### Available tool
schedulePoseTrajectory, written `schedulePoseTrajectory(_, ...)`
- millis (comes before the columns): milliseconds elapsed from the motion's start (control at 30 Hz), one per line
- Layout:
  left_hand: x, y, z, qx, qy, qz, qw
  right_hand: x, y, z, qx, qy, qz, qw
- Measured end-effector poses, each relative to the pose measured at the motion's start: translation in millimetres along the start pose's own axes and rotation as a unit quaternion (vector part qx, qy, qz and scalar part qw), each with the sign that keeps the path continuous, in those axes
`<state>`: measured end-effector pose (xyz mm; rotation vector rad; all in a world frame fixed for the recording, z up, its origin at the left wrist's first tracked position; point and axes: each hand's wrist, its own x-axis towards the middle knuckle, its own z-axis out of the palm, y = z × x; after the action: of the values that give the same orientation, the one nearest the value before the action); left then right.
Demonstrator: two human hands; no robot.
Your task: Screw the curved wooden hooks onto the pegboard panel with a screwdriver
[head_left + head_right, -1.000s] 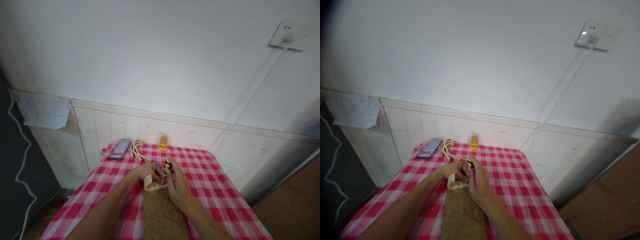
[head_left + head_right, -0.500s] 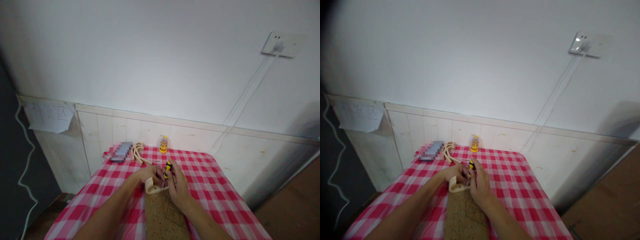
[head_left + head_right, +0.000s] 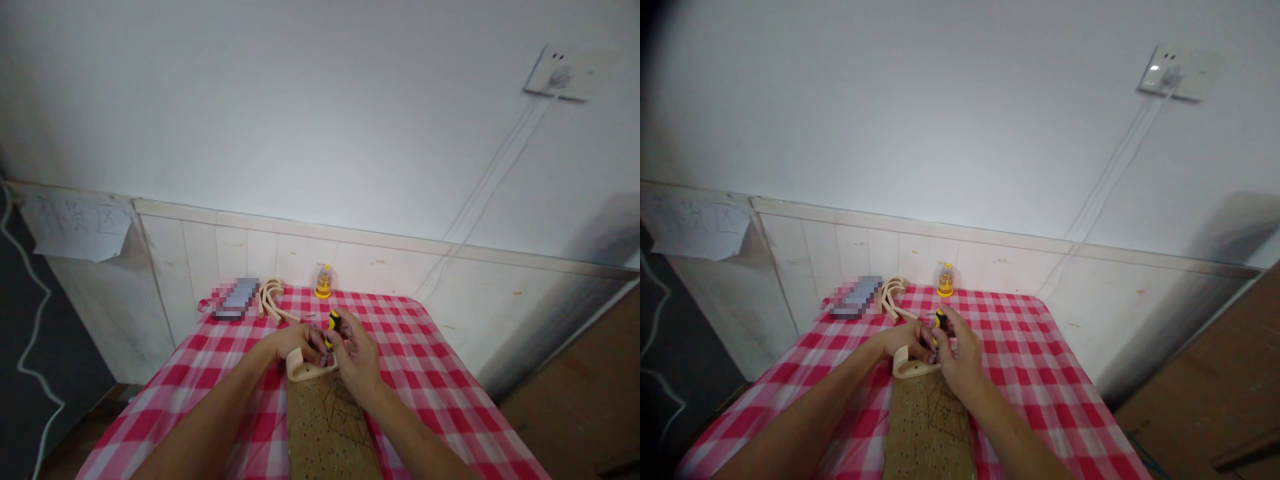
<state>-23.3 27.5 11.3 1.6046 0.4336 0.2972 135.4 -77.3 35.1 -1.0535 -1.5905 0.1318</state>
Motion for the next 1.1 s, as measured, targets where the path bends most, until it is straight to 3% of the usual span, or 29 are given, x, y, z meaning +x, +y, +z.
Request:
schedulePoseTrajectory(200, -1.8, 1.6, -0.3, 0.002, 0.000, -0.010, 1.000, 1.9, 2.7, 0.9, 0.000, 0.021, 0.010, 1.000)
schedulePoseTrajectory(467, 1.1, -1.0, -2.3, 0.011, -0.005, -0.007, 1.000, 1.1, -3.1, -0.8, -0.045, 0.013, -0.042, 0.998)
schedulePoseTrajectory(700, -0.7, 4.1, -2.0, 0.029, -0.020, 0.005, 0.999, -4.3, -6.0, -1.2, 0.018, -0.015, -0.026, 0.999)
schedulePoseTrajectory(1100, 0.3, 0.3, -3.0, 0.034, -0.006, 0.000, 0.999, 1.4, -3.1, -1.5, -0.021, 0.036, -0.019, 0.999)
